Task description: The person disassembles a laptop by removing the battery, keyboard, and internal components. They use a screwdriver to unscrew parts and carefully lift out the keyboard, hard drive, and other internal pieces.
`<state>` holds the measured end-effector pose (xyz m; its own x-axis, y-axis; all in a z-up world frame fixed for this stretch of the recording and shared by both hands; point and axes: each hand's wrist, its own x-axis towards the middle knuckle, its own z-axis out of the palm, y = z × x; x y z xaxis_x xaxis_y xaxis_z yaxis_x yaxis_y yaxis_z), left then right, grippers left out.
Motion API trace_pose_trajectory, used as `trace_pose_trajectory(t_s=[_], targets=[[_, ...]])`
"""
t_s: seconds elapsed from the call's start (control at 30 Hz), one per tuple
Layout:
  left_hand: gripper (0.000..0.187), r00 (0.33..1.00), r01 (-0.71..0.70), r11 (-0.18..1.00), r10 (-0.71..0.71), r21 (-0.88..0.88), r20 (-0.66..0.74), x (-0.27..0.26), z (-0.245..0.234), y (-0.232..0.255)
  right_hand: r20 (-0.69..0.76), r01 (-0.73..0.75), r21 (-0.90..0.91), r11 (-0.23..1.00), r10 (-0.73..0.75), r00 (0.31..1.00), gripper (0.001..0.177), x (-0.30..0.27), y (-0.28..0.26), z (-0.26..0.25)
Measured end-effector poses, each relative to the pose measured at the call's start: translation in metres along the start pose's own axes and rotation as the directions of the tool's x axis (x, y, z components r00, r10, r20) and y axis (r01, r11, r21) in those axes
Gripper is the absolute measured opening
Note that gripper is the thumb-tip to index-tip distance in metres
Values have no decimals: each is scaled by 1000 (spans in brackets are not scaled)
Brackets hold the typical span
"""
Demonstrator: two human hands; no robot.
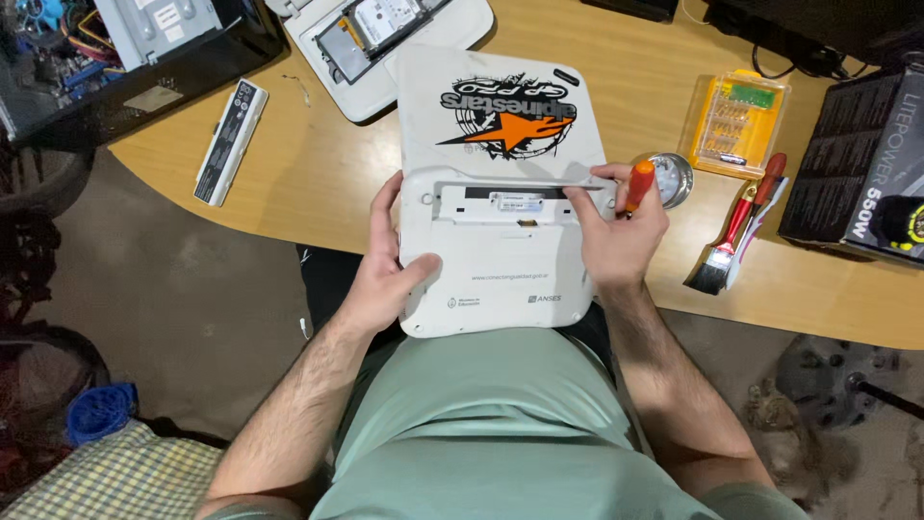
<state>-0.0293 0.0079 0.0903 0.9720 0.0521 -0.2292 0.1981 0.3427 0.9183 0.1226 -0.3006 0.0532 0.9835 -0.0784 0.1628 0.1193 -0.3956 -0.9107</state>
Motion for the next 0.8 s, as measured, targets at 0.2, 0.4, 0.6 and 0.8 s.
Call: trace_pose_trajectory(t_s=[0.2, 0.4, 0.6, 0.8], targets=[[117, 998, -42, 981, 48, 188, -32, 17, -19, 4, 59, 29, -43, 999, -26, 998, 41, -1, -20, -2], [70, 993, -5, 982, 27, 189, -113, 39, -36, -7, 123, -43, -94, 995, 54, 991, 40, -10, -30, 2], [63, 985, 29, 981, 4, 191, -174, 48, -13, -8, 170, -56, -136, 989, 79, 982, 36, -8, -5, 8], [58, 983, 48, 984, -15, 172, -185, 45, -9, -23, 217, -52, -123, 991, 78, 973, 38, -4, 9, 5]])
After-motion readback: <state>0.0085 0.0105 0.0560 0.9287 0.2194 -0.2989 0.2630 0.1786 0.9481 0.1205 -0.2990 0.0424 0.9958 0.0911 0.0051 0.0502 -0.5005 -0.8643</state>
